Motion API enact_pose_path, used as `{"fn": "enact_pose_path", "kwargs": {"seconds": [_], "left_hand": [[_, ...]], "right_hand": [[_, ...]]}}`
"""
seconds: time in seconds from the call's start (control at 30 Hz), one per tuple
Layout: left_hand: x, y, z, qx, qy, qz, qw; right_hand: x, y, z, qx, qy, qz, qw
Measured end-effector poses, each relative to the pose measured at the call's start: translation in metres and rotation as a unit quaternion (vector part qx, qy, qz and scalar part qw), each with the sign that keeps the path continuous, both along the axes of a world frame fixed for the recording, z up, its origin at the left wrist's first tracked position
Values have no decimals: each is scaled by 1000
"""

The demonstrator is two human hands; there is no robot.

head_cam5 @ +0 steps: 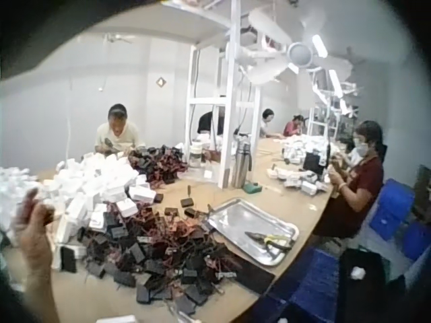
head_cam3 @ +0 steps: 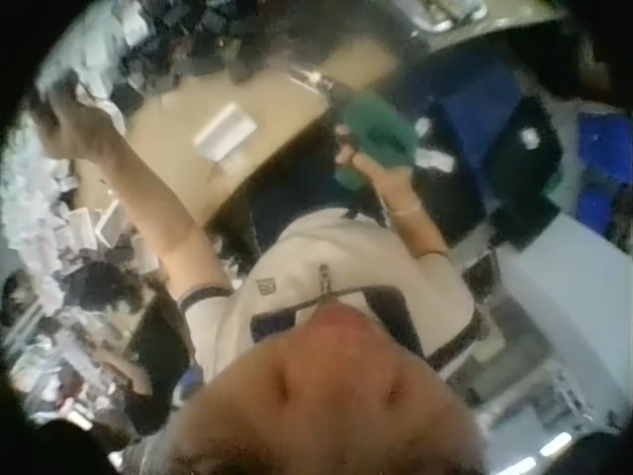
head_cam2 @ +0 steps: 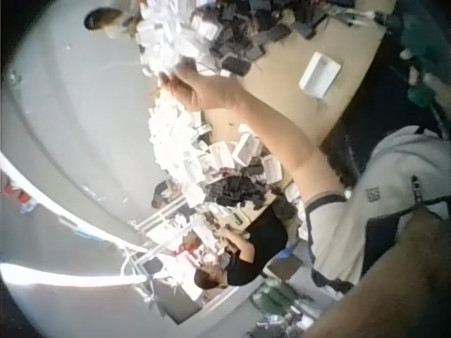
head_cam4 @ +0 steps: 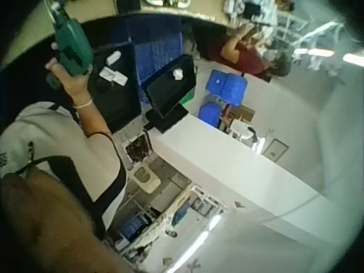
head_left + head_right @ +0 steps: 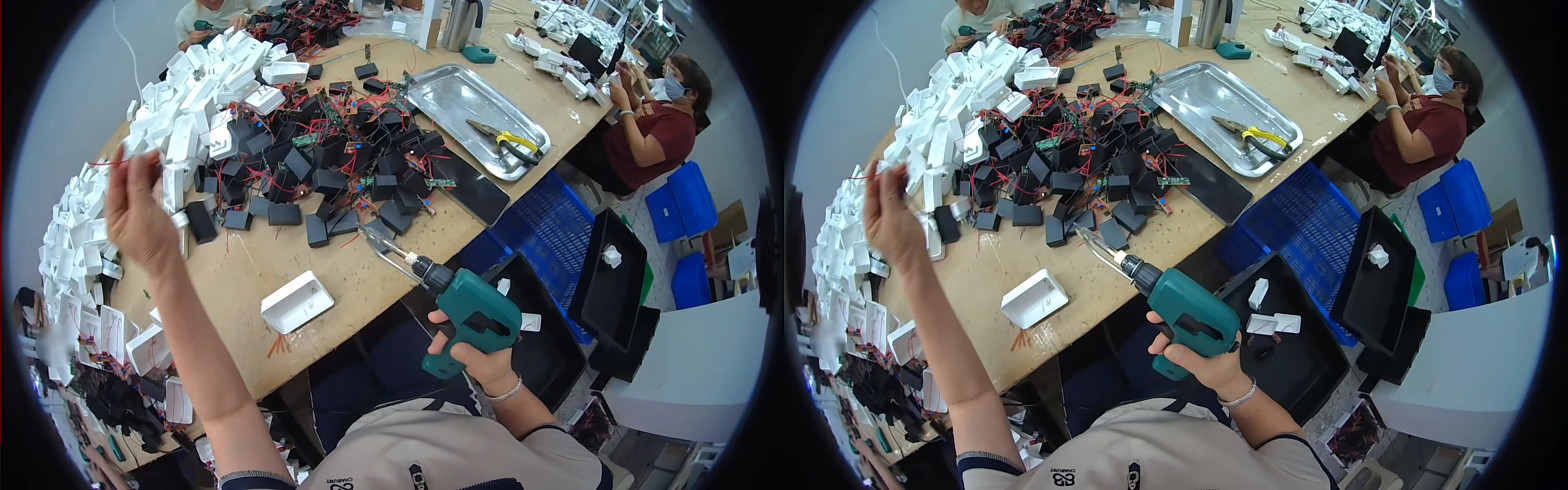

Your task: The worker is assembling electronic components by using a handheld soldering tool to attach wires inside white plastic housings.

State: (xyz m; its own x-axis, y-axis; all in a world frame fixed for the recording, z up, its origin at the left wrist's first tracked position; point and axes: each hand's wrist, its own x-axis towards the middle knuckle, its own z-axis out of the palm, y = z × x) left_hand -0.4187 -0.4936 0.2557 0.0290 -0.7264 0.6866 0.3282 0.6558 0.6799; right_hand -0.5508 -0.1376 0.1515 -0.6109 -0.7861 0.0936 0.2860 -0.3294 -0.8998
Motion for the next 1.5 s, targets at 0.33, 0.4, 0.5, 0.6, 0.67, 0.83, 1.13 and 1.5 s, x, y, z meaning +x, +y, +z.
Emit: {"fn": "enact_pose_path", "kwargs": {"seconds": [0.33, 0.4, 0.5, 0.6, 0.67, 0.83, 1.13, 1.5], "left_hand": [[119, 74, -36, 111, -437, -97, 887], [106, 91, -56, 116, -485, -174, 849], [88, 116, -77, 46, -484, -214, 847], [80, 132, -90, -74, -513, -149, 842], [75, 143, -93, -99, -475, -83, 870], [73, 160, -93, -79, -475, -105, 870], [65, 168, -96, -45, -457, -170, 872], [63, 171, -110, -92, -430, -125, 890]], "right_hand": [[17, -20, 0, 10, -50, 31, 998], [25, -25, 0, -6, -30, 22, 999], [28, -37, -12, -43, -28, 78, 996], [34, -47, -15, -33, -45, 110, 992], [40, -55, -19, -38, -66, 116, 990], [47, -66, -21, -49, -117, 166, 978], [51, -71, -18, -16, -149, 193, 970], [49, -71, -24, -38, -193, 217, 956]]}}
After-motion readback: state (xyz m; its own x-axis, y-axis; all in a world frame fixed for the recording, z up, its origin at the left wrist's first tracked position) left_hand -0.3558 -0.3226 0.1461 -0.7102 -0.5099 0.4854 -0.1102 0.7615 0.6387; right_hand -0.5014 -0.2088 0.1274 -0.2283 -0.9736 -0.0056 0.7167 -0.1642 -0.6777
